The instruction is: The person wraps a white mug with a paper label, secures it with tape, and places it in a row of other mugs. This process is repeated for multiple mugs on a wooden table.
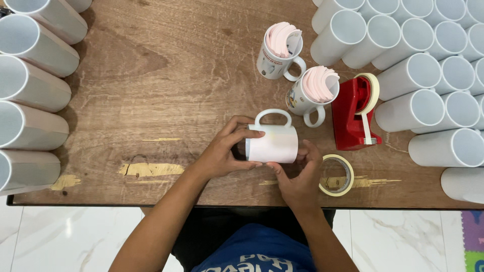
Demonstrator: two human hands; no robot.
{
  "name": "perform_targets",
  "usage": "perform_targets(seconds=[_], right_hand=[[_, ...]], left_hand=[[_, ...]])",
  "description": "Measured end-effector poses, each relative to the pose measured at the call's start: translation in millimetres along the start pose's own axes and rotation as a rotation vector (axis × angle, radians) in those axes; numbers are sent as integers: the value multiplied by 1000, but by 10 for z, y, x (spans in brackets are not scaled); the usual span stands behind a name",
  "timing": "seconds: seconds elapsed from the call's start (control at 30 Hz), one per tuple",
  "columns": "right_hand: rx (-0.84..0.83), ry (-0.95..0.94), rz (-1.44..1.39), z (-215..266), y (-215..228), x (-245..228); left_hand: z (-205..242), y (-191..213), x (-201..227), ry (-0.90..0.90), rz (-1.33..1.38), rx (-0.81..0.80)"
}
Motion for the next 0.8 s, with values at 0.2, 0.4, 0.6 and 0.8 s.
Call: perform_targets(seconds=[0.2, 0.4, 0.6, 0.8], right_hand=[[2, 46, 52, 68, -60, 208], [-35, 12, -60, 16, -29, 159], [-90, -142, 5, 16, -16, 79], [-98, -2, 213, -109, 46, 134]], left_hand=[[18, -7, -33, -23, -22, 5], [18, -14, -56, -22, -28, 3], [21, -10, -52, -8, -33, 4], [19, -7, 53, -28, -64, 1]])
Point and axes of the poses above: each hand's wrist, its own z-axis away from the middle knuckle, its own y-axis out of the back of the hand, x = y × z, the point moved 1 cm from there along -z, towards the middle knuckle, and after that the axes turned 6 degrees about z, right-handed, at the moved point
